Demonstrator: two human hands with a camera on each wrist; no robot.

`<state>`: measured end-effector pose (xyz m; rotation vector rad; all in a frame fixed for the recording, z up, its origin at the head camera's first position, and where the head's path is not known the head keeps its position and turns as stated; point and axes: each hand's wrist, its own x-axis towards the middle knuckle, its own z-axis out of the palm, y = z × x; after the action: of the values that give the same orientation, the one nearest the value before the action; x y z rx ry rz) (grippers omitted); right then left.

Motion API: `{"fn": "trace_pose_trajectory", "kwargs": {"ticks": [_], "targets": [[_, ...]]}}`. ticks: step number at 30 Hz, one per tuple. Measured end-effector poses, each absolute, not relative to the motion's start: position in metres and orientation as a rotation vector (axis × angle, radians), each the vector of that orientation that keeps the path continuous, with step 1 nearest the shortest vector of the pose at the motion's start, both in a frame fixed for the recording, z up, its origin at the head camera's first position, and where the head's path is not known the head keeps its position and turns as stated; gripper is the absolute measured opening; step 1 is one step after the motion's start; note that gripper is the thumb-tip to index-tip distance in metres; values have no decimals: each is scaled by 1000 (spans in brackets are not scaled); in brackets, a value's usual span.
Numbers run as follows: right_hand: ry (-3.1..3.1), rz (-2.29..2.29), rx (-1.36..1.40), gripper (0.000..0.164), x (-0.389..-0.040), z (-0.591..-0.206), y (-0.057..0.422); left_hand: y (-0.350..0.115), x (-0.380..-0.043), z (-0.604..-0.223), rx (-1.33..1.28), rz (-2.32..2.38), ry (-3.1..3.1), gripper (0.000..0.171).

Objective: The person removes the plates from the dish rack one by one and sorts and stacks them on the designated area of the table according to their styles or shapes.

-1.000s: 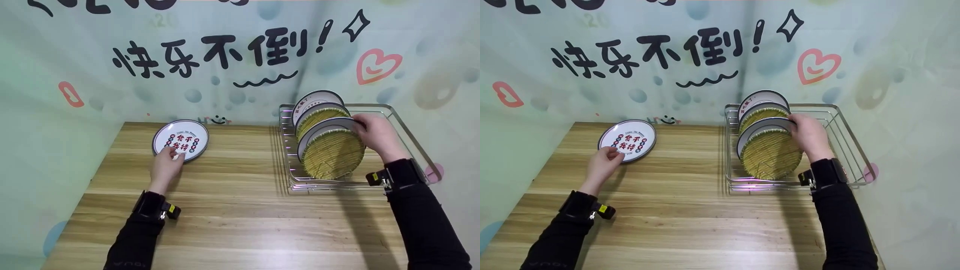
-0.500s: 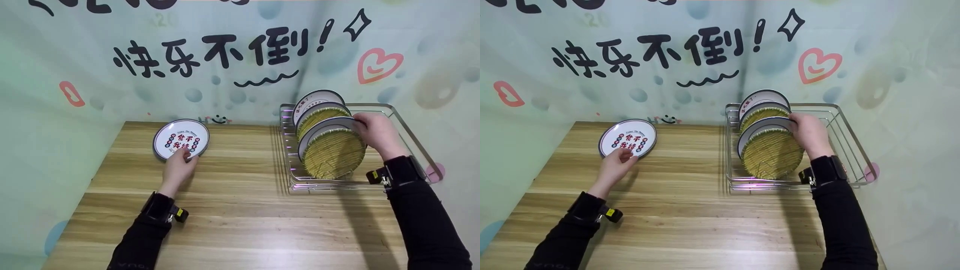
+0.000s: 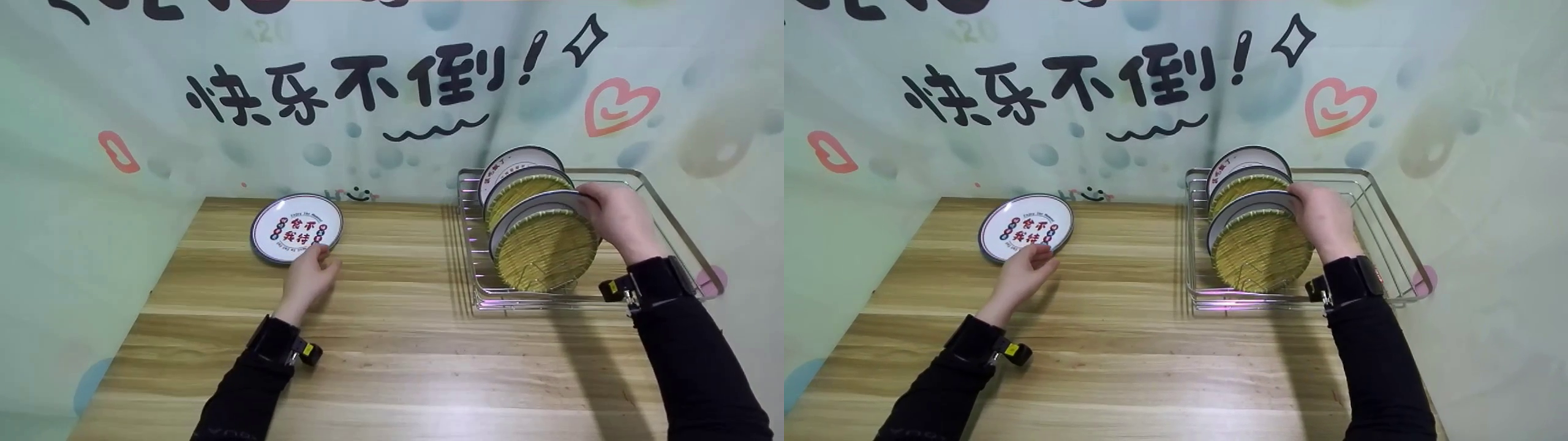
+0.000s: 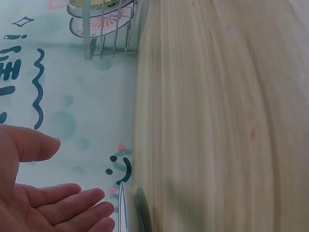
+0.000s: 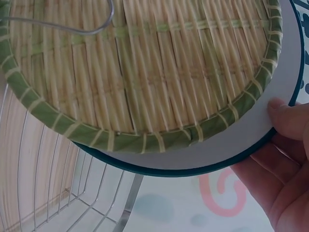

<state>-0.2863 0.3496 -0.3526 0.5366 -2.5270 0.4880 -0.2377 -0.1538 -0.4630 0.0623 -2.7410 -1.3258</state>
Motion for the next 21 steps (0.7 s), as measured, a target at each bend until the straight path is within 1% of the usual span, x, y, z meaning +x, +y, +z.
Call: {"fn": "trace_pose_trajectory", "kwargs": {"ticks": [7, 21], "targets": [[-2432, 495, 458, 12, -281, -351, 348, -144, -239, -464, 31, -1354, -2756, 51], [-2257, 495, 345, 9, -278, -339, 347, -122, -240, -461, -54, -1409, -2713, 54]]}}
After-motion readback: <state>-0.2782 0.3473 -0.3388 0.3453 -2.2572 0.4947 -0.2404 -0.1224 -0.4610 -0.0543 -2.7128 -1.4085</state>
